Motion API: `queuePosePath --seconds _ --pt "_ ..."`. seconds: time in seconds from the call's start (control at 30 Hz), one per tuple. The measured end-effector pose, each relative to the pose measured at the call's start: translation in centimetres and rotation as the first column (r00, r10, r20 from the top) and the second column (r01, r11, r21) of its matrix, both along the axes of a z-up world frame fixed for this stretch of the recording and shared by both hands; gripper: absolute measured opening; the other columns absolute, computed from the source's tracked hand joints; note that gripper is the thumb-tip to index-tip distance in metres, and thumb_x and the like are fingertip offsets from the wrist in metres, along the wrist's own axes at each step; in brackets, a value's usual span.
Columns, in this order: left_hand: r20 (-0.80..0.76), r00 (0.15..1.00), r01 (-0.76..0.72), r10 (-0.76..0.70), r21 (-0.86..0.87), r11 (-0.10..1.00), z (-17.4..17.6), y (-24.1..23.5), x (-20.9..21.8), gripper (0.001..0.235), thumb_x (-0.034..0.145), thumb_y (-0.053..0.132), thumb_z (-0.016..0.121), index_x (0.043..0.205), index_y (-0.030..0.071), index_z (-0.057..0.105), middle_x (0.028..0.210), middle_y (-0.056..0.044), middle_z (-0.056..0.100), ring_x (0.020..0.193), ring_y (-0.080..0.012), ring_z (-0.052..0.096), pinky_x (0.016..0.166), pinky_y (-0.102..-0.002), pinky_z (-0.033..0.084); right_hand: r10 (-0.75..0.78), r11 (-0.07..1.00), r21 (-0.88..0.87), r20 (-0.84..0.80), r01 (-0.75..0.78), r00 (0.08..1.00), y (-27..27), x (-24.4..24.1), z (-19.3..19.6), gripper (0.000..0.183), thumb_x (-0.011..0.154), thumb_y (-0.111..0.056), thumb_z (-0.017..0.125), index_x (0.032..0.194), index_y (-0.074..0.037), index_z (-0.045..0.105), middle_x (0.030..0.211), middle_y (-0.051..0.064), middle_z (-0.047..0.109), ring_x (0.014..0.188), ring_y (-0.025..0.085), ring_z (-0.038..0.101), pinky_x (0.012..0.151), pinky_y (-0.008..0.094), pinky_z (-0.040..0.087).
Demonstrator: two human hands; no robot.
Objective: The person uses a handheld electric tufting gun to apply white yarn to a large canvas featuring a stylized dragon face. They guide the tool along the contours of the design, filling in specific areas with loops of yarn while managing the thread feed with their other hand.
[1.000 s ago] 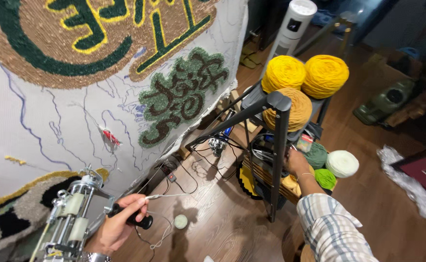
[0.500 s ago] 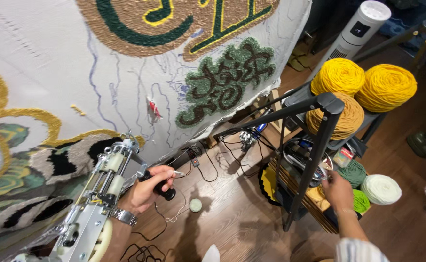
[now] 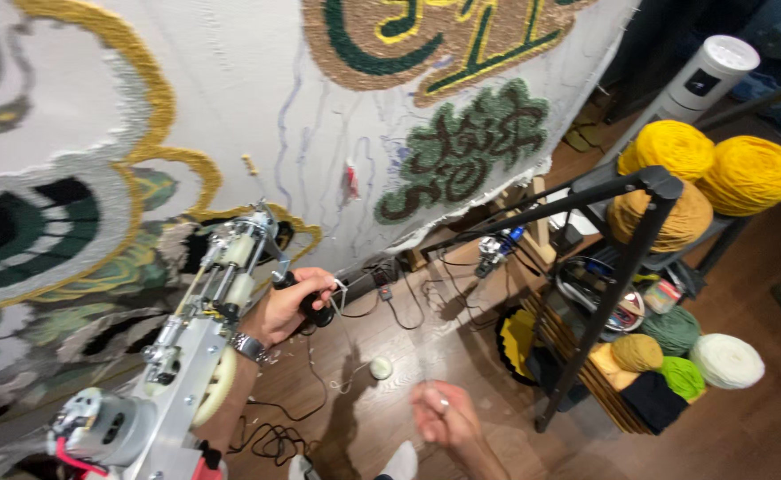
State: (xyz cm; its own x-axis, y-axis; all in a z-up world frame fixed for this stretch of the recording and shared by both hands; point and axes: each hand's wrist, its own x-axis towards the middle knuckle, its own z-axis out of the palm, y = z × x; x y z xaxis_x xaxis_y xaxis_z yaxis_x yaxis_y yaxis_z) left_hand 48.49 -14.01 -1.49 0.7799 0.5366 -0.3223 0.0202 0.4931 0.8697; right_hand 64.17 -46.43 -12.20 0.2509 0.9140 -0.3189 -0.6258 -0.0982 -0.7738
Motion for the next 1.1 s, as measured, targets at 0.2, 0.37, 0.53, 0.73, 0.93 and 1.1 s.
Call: queuePosePath --seconds 0.2,0.37,0.53,0.73,0.93,1.1 --pt "-0.038 0.999 -0.017 0.020 0.070 0.997 1.8 0.9 -5.7 0.013 0.091 0.013 0.070 0.089 0.000 0.071 0.075 -0.001 0.064 0.066 -0.0070 0.053 0.059 -0.020 0.041 0.297 0.943 0.237 -0.290 -0.232 0.910 8.9 -7.9 8.7 0.043 0.101 -0.043 0.058 0.098 0.000 0.063 0.069 0.005 0.059 0.054 0.011 0.047 0.052 0.026 0.037" --pt "-0.001 0.997 -0.074 0.074 0.086 0.994 1.7 1.9 -10.4 0.013 0.092 0.013 0.070 0.089 0.000 0.072 0.075 0.000 0.064 0.067 -0.0065 0.054 0.060 -0.020 0.042 0.370 0.919 0.258 -0.300 -0.298 0.879 11.8 -12.4 10.3 0.044 0.103 -0.044 0.057 0.098 -0.001 0.063 0.070 0.005 0.060 0.054 0.009 0.046 0.054 0.025 0.037" --pt "0.013 0.993 -0.121 0.120 0.092 0.988 0.8 2.6 -14.8 0.014 0.092 0.012 0.068 0.088 -0.001 0.071 0.074 0.000 0.063 0.065 -0.0068 0.053 0.060 -0.020 0.041 0.389 0.912 0.250 -0.267 -0.326 0.882 14.1 -16.1 10.8 0.043 0.101 -0.044 0.057 0.097 -0.002 0.063 0.068 0.004 0.058 0.056 0.010 0.048 0.054 0.026 0.038" --pt "0.032 0.989 -0.144 0.141 0.135 0.980 -0.4 3.1 -18.5 0.015 0.093 0.012 0.067 0.089 0.000 0.072 0.072 0.000 0.063 0.064 -0.0064 0.052 0.059 -0.020 0.041 0.420 0.890 0.259 -0.149 -0.375 0.895 16.3 -18.6 11.0 0.032 0.104 -0.034 0.058 0.098 -0.003 0.064 0.070 0.001 0.057 0.056 0.006 0.044 0.053 0.023 0.035" --pt "0.030 0.985 -0.172 0.169 0.118 0.978 -0.9 3.4 -20.8 0.014 0.093 0.013 0.067 0.089 0.000 0.072 0.073 0.000 0.063 0.065 -0.0062 0.053 0.060 -0.020 0.041 0.389 0.918 0.061 0.048 -0.392 0.920 17.0 -19.6 11.0 0.021 0.100 -0.024 0.068 0.093 -0.004 0.067 0.065 -0.004 0.053 0.054 0.004 0.042 0.048 0.021 0.031" --pt "0.035 0.979 -0.203 0.200 0.090 0.975 -0.5 3.5 -21.2 0.013 0.093 0.012 0.068 0.091 0.000 0.072 0.075 -0.001 0.066 0.065 -0.0063 0.055 0.060 -0.020 0.042 0.448 0.893 0.011 0.086 -0.451 0.890 16.8 -18.5 10.5 0.023 0.097 -0.025 0.068 0.097 -0.002 0.071 0.069 -0.001 0.063 0.056 0.004 0.050 0.050 0.020 0.037"
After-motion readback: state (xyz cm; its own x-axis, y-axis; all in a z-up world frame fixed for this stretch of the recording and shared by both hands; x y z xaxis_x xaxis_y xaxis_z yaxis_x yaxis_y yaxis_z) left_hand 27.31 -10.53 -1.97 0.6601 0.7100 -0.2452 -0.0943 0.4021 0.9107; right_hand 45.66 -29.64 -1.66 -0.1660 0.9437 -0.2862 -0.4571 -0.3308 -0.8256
